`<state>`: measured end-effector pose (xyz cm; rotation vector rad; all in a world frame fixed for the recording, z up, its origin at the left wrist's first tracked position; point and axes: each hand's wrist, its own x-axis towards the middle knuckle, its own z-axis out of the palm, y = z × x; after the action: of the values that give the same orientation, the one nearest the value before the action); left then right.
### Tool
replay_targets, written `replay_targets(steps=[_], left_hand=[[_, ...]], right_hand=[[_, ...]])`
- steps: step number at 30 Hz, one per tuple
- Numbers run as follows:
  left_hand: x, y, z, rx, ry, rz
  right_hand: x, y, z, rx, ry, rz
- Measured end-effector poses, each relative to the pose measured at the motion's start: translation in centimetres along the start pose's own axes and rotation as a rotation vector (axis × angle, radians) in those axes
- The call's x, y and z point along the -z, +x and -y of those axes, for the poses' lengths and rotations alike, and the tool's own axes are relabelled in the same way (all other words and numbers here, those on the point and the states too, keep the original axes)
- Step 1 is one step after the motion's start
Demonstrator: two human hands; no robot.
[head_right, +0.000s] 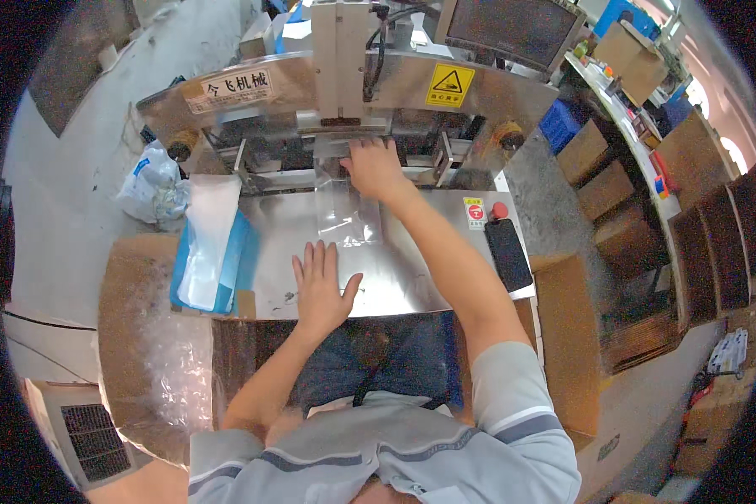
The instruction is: Packing small white boxes into a larger cardboard shipping container after processing them at a workstation.
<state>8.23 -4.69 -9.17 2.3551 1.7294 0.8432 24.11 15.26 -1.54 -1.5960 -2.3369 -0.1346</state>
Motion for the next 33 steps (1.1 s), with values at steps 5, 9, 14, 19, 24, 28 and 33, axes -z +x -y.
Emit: replay_targets(steps=[5, 9, 14, 19, 24, 28, 33], left_hand=[[0.7, 0.2, -0.2, 0.086, -0.06, -0.025], [0.6, 0.1, 0.0, 0.122, -0.112, -0.111], [0.5, -0.1, 0.2, 0.119, -0.164, -0.188], [0.7, 0.0, 0.3, 0.104, -0.162, -0.186], [0.4, -0.3, 0.6, 0.091, -0.166, -0.187], [0.4, -0.2, 0.5, 0.098, -0.173, -0.155], [0.1, 0.0, 0.7, 0.089, -0.206, -0.148]], right_hand=[[-0.5, 1.0, -0.7, 0.009, -0.038, -0.039], [-0.5, 1.9, -1.3, 0.026, -0.031, 0.038], [-0.1, 2.1, -1.5, 0.021, -0.091, 0.045], [1.4, -0.6, -2.2, 0.023, 0.109, -0.114], [2.3, -7.1, -2.0, -0.102, 0.588, -0.213], [0.7, -11.8, -3.0, -0.288, 0.857, -0.066], [-0.3, -14.4, -2.3, -0.37, 1.052, 0.0]])
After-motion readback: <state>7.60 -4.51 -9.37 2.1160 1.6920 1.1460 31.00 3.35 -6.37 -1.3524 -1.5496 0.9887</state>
